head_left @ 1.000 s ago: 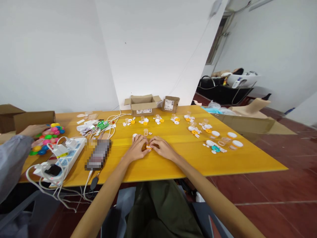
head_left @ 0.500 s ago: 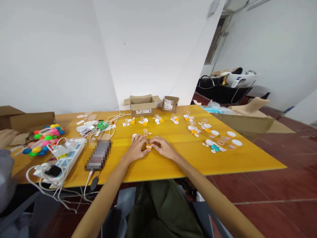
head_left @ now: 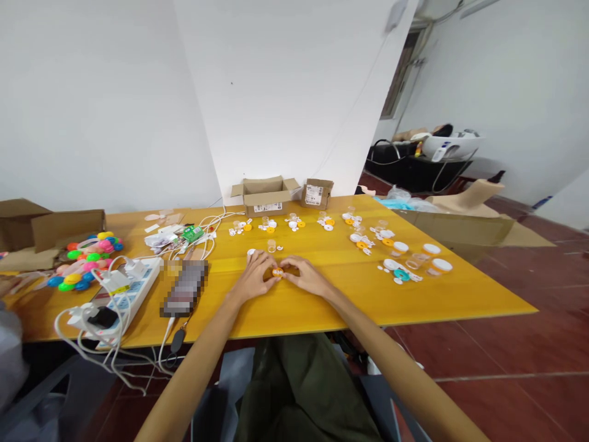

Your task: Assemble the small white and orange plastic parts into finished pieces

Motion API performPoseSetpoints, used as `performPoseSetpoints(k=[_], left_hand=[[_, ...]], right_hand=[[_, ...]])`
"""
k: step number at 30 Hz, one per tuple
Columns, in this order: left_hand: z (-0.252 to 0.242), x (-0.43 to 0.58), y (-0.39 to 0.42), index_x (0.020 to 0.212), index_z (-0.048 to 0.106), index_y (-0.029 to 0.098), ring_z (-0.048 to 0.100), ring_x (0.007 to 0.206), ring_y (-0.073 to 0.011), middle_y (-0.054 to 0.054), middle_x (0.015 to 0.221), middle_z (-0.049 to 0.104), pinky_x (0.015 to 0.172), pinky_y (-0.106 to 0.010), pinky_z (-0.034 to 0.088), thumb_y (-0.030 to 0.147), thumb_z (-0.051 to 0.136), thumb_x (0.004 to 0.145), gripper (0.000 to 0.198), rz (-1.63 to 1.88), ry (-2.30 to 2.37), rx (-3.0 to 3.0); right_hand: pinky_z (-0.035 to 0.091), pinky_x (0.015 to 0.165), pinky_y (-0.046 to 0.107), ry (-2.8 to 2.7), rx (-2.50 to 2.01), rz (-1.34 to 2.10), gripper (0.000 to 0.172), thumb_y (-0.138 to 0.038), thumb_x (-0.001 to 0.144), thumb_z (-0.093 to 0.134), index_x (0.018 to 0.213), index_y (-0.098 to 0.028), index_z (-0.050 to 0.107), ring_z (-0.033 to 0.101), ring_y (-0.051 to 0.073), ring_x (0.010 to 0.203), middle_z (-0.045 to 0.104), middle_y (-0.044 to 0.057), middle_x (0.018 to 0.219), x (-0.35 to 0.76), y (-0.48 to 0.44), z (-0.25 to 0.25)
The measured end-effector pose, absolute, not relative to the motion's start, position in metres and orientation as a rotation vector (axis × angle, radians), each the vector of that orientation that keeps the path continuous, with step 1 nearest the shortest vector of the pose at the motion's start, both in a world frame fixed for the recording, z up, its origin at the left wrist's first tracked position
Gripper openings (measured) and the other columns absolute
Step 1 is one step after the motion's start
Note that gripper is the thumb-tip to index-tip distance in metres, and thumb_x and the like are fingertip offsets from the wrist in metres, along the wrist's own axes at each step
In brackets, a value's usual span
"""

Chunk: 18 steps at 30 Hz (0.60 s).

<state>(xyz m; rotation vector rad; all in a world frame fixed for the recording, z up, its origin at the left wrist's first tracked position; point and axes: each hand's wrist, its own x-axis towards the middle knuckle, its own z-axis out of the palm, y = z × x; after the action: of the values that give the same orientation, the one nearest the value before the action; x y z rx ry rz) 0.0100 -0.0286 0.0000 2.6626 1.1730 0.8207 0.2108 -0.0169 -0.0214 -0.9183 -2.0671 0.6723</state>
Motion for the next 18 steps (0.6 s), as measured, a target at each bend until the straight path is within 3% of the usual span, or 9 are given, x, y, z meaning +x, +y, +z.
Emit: performPoseSetpoints(k=[18], left_hand=[[0.0025, 0.0106, -0.0277, 0.084, 0.060, 0.024, 0.053, 0.102, -0.0242, -0.004, 0.096, 0.066, 0.095, -0.041, 0.038, 0.024, 0.060, 0.084, 0.001, 0.773, 1.156, 2.649]], right_hand=[[0.050, 0.088, 0.035, -2.060, -0.909, 0.753, 0.014, -0.017, 0.079, 0.065, 0.092, -0.022, 0.068, 0.064, 0.020, 0.092, 0.071, 0.003, 0.096, 0.2121, -0.0160, -0.0214]])
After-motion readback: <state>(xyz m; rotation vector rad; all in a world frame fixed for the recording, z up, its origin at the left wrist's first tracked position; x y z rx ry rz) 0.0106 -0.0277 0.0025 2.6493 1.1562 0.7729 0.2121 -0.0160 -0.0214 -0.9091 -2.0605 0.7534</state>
